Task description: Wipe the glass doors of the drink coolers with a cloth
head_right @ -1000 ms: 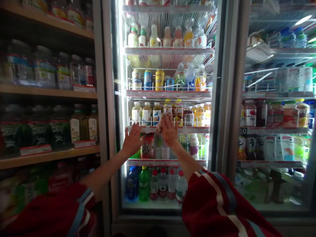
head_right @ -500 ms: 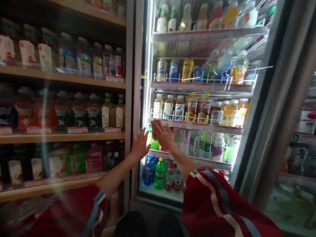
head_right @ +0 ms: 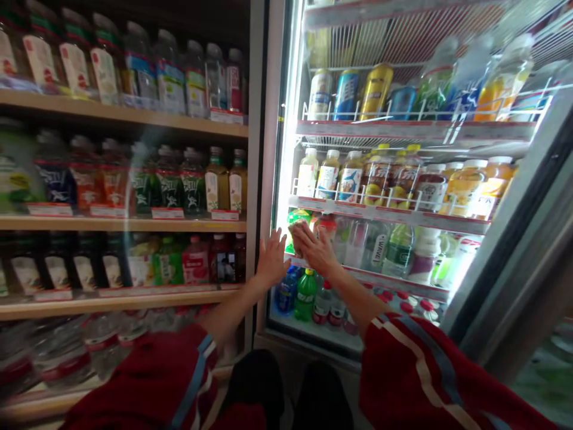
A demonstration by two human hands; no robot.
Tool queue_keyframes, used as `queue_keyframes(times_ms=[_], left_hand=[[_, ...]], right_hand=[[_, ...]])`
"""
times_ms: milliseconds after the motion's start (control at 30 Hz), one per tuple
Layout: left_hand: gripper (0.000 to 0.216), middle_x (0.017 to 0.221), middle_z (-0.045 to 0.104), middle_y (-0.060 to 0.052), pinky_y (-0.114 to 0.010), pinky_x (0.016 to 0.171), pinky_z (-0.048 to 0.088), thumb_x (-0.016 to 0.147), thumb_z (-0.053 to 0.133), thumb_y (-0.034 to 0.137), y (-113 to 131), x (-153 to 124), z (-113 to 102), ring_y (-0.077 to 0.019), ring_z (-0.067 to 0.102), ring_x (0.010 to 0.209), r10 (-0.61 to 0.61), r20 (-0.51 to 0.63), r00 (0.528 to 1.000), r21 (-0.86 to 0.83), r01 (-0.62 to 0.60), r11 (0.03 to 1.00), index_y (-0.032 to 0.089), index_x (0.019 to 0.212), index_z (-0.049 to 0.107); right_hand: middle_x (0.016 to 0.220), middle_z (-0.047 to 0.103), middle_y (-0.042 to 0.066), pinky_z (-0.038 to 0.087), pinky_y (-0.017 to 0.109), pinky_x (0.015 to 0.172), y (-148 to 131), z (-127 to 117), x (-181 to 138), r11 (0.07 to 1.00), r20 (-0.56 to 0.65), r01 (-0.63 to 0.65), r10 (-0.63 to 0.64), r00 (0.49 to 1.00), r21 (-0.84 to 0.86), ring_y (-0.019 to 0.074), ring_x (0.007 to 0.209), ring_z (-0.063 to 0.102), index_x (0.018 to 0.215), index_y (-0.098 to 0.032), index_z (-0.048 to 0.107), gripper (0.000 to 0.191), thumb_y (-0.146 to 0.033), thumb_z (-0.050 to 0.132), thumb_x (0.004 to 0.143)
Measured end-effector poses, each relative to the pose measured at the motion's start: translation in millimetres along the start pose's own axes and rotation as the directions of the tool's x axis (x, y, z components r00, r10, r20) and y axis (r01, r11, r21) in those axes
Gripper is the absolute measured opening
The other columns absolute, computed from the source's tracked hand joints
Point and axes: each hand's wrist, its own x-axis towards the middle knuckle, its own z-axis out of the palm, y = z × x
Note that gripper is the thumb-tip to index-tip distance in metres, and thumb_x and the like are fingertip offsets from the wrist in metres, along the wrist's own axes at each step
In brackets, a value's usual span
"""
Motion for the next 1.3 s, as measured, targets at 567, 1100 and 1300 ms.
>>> queue_keyframes(times_ms=[567, 1100, 1300], left_hand=[[0.066, 0.152, 0.021, -0.017, -0.057, 0.112, 0.018, 0.080, 0.049, 0.023, 54.7, 13.1, -1.0, -0.0283, 0.015, 0.142, 0.146, -0.032, 0.989, -0.041, -0.147, 0.988, 0.008, 0.141, 0.028], [0.063, 0.151, 0.023, -0.015, -0.055, 0.112, 0.018, 0.082, 0.047, 0.024, 80.0, 21.8, 7.4, -0.0263, 0.015, 0.142, 0.253, -0.097, 0.962, -0.030, -0.257, 0.966, 0.009, 0.141, 0.029], [0.060, 0.151, 0.024, -0.016, -0.055, 0.112, 0.019, 0.081, 0.048, 0.023, 89.0, 21.1, 11.6, -0.0267, 0.017, 0.142, 0.300, -0.070, 0.951, -0.045, -0.304, 0.952, 0.009, 0.137, 0.035]], right_hand=[[0.150, 0.031, 0.010, 0.012, 0.055, 0.111, 59.3, -23.5, -48.5, 0.955, -0.202, -0.291, 0.275, 0.940, -0.055, 0.0272, 0.140, 0.022, 0.142, -0.020, 0.035, 0.056, -0.021, 0.045, 0.087], [0.148, 0.035, 0.011, 0.013, 0.054, 0.111, 73.4, -29.2, -73.0, 0.953, -0.199, -0.294, 0.275, 0.941, -0.072, 0.0264, 0.139, 0.024, 0.137, -0.020, 0.042, 0.053, -0.020, 0.047, 0.084], [0.146, 0.038, 0.011, 0.013, 0.053, 0.111, 69.4, -27.9, -88.2, 0.967, -0.156, -0.241, 0.225, 0.962, -0.089, 0.0252, 0.138, 0.027, 0.134, -0.020, 0.046, 0.050, -0.019, 0.046, 0.085]])
